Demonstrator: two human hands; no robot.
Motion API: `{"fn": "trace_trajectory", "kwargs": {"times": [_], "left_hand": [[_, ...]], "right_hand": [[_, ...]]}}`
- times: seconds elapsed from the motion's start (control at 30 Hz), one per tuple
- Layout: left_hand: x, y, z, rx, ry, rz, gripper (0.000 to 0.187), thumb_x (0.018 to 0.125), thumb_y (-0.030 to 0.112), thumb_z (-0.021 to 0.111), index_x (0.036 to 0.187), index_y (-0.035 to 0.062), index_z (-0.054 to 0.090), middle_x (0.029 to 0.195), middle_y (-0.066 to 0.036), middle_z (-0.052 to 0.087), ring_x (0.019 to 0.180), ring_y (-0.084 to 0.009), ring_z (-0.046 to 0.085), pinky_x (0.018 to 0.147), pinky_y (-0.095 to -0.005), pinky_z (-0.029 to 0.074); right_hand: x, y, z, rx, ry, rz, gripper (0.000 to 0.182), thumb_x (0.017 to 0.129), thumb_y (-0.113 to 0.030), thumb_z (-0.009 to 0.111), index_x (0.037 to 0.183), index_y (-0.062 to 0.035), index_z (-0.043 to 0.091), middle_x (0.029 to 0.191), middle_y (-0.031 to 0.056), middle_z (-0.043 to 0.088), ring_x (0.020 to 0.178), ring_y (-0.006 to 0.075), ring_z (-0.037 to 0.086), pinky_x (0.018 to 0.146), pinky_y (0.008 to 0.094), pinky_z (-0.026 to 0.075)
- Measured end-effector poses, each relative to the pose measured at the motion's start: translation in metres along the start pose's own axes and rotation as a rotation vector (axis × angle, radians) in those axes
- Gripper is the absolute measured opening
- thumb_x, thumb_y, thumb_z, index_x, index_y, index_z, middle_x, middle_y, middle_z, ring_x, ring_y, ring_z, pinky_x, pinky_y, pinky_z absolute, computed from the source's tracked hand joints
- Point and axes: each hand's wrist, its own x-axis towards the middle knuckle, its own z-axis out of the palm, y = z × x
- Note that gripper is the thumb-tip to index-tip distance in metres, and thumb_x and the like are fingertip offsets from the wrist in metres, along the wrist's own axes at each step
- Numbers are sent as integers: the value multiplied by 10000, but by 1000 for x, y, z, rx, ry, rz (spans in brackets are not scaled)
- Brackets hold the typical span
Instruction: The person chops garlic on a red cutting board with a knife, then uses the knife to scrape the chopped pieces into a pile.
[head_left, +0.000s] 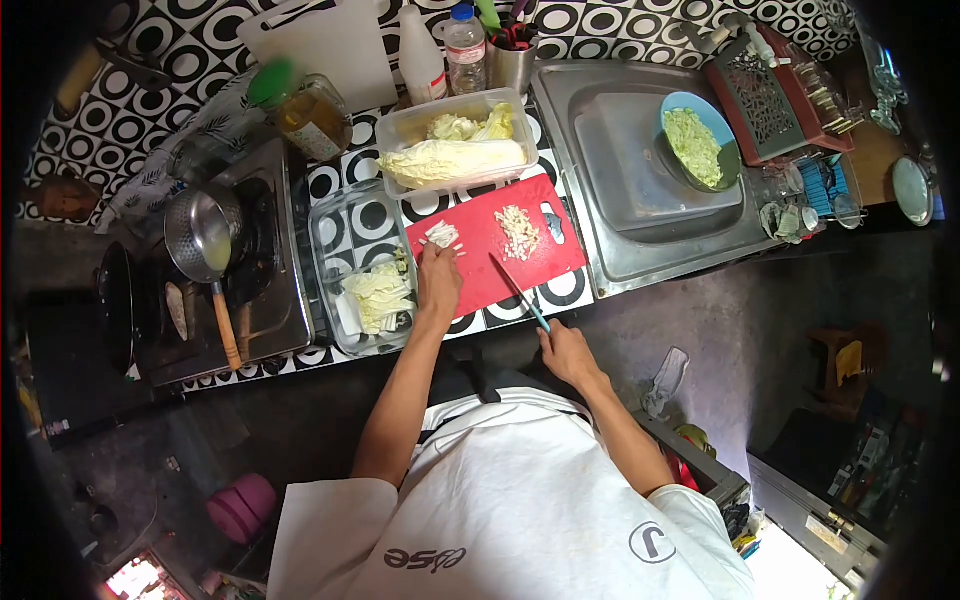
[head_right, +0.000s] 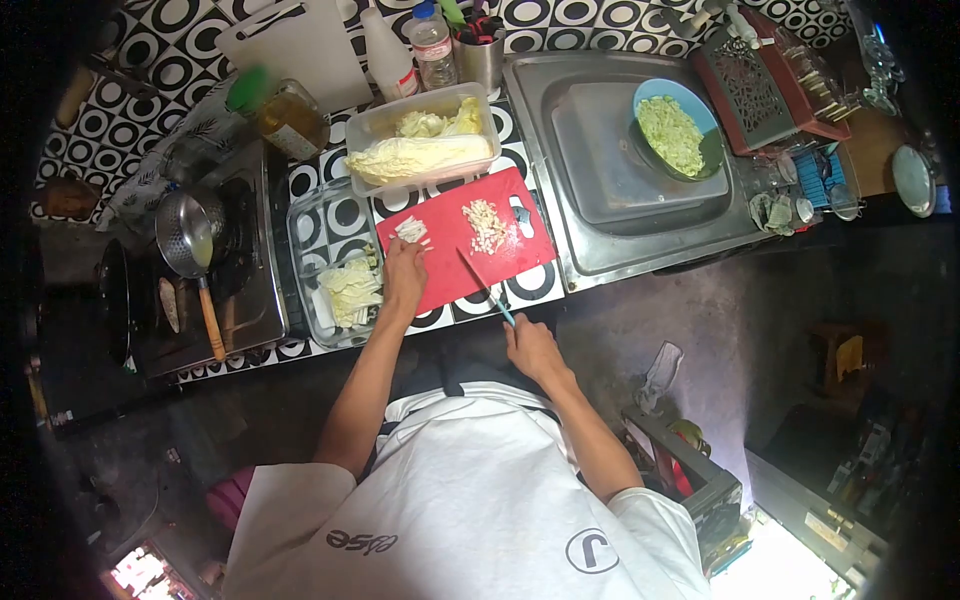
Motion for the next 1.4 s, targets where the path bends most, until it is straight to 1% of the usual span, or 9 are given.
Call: {"fn": "trace_trajectory", "kwargs": {"times": [0.07,0.17,0.33,0.4,0.47,0.6,0.87,1.2,1.4], "left_hand": [[-1,-1,0,-13,-10,-15,158,773,-18,528,907,-36,610,906,-201,516,841,-356,551,740,-420,455],[-3,-5,6,49,-42,51,125,763,-20,536,865,-23,607,909,-192,509,873,-353,539,767,-421,447],[-16,11,16,-6,-130,228,89,766,19,576,849,-5,598,935,-167,502,879,-344,518,780,-424,432],[-19,15,27,-60,-125,215,93,775,41,585,860,4,594,917,-166,506,865,-347,515,771,-432,429],[-19,16,37,-124,-22,193,65,774,33,576,822,3,608,832,-171,520,826,-342,526,753,-413,433],[-18,18,40,-146,-28,159,74,779,39,577,831,1,613,824,-164,540,822,-340,535,759,-412,438],[-16,14,42,-157,-16,120,79,762,65,633,820,17,656,780,-134,566,740,-286,577,659,-375,471],[-21,5,39,-192,17,175,97,722,41,654,815,26,674,746,-114,569,664,-247,582,606,-335,470],[-18,7,34,-299,-26,17,88,720,62,680,793,17,664,702,-105,581,629,-221,592,585,-314,474]], "right_hand": [[2,0,0,43,71,12,296,910,-239,464,886,50,521,758,313,582,772,479,563,705,531,444],[1,-1,4,62,75,15,297,911,-241,463,875,48,520,768,311,584,781,477,563,704,531,443],[-2,-9,0,103,48,17,301,918,-240,449,867,48,521,767,310,583,775,479,561,708,530,435],[-4,-11,-3,109,48,18,304,921,-240,444,866,49,521,767,310,583,774,479,560,708,529,432],[-4,-17,-7,92,36,30,308,923,-238,440,861,51,524,766,309,583,774,478,560,708,526,427],[-4,-23,-10,98,23,24,315,922,-242,444,857,56,525,767,308,584,779,478,560,711,526,428],[-1,-15,8,33,34,73,307,919,-246,440,897,52,512,782,321,584,792,493,562,713,540,443],[29,-21,13,10,56,47,297,916,-240,440,928,52,497,816,323,589,830,488,571,740,535,450],[28,-45,-13,-9,-24,71,309,906,-226,462,914,75,528,844,327,588,877,472,568,757,506,457]]}}
